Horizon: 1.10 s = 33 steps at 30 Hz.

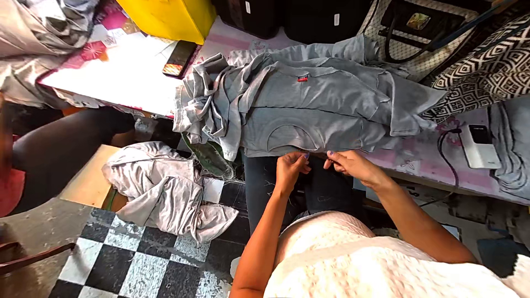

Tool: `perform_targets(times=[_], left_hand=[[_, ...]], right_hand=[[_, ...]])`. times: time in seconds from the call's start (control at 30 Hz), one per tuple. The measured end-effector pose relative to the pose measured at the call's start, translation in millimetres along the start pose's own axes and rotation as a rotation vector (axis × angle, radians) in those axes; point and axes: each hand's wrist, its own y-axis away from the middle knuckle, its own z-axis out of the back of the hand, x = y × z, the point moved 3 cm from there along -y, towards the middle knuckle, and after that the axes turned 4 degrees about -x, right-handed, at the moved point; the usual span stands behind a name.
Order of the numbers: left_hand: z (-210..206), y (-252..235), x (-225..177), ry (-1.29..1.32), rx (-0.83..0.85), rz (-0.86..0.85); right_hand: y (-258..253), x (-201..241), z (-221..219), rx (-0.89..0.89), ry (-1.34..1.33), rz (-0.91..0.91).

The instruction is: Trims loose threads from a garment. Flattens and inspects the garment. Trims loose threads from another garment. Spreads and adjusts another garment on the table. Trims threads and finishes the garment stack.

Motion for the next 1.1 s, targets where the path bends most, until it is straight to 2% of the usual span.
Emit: perform_targets(times=[0.3, 0.53, 0.63, 0.7, 0.77, 0.87, 0.93, 1.0, 1.1], left_hand=[[0.5, 1.4, -1.2, 0.014, 0.009, -0.011], [8.4, 1.3, 6.6, -0.004, 0.01, 0.011], [17.4, 2.7, 11.5, -0.066, -0.015, 0.043], [20.8, 1.4, 11.4, -0.144, -0.066, 0.002], [18.4, -0.9, 6.8, -0.244, -0.121, -0.105], [8.3, -6.6, -2.7, -0.354, -0.213, -0.34], [1.4, -12.3, -9.8, -0.372, -0.249, -0.432], [-4.2, -19.3, -12.8, -0.338, -0.261, -0.438], [-7.5, -27.3, -15.2, -0.289, -0.267, -0.431]], right_hand=[[-30.3, 3.5, -22.8, -0.118, 0.08, 0.02], [-30.4, -2.7, -20.0, -0.178, 0.061, 0.047], [-17.8, 4.6, -15.6, -0.222, 0.276, 0.239], [-13.8, 8.2, -23.3, -0.395, 0.459, 0.485], [-21.5, 7.7, -38.0, -0.578, 0.657, 0.69], [-39.0, 9.9, -51.2, -0.727, 0.724, 0.811], [-44.0, 18.8, -49.6, -0.675, 0.587, 0.731], [-46.1, 26.4, -44.1, -0.582, 0.456, 0.597], [-43.1, 32.6, -35.5, -0.516, 0.496, 0.531]])
